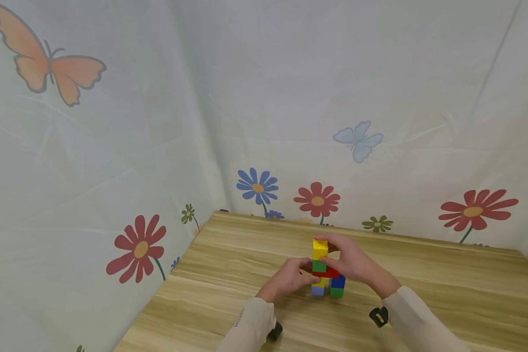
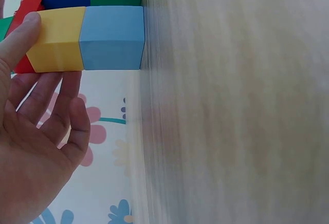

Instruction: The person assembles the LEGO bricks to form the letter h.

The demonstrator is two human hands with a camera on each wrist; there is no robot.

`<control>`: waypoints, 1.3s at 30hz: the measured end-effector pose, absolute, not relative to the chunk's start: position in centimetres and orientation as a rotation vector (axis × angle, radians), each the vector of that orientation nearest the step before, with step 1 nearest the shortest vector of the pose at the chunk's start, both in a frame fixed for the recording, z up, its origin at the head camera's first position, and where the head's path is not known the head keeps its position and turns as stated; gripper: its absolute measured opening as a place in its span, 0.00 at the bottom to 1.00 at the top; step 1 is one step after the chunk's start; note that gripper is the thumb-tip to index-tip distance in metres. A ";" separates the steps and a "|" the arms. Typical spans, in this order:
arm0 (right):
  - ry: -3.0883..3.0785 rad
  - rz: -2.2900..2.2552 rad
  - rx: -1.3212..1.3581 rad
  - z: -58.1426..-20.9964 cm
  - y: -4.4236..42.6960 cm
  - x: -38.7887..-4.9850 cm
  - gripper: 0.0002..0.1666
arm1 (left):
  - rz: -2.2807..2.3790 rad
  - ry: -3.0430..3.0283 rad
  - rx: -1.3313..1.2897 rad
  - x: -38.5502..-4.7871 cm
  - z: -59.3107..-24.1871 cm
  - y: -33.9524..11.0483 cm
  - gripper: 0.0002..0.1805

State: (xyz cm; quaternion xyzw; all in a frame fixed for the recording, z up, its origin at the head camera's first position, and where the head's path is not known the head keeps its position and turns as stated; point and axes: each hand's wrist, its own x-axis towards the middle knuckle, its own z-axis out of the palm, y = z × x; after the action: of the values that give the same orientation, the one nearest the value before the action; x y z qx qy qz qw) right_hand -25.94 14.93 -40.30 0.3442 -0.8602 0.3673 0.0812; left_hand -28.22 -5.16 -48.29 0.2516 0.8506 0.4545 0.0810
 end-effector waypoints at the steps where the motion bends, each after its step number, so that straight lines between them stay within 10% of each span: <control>1: -2.573 1.094 1.027 -40.3 14.9 -25.9 0.32 | 1.360 2.541 0.750 -28.2 -48.3 -5.2 0.15; 39: -2.543 0.996 1.018 -40.5 14.6 -25.6 0.32 | 1.359 2.529 0.753 -28.2 -48.3 -5.2 0.16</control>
State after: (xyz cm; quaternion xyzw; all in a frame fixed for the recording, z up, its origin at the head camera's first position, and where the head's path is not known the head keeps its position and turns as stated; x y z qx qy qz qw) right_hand -25.58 14.59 -40.49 0.3470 -0.8668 0.3396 0.1133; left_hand -28.19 -5.15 -48.28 0.2527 0.8489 0.4562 0.0865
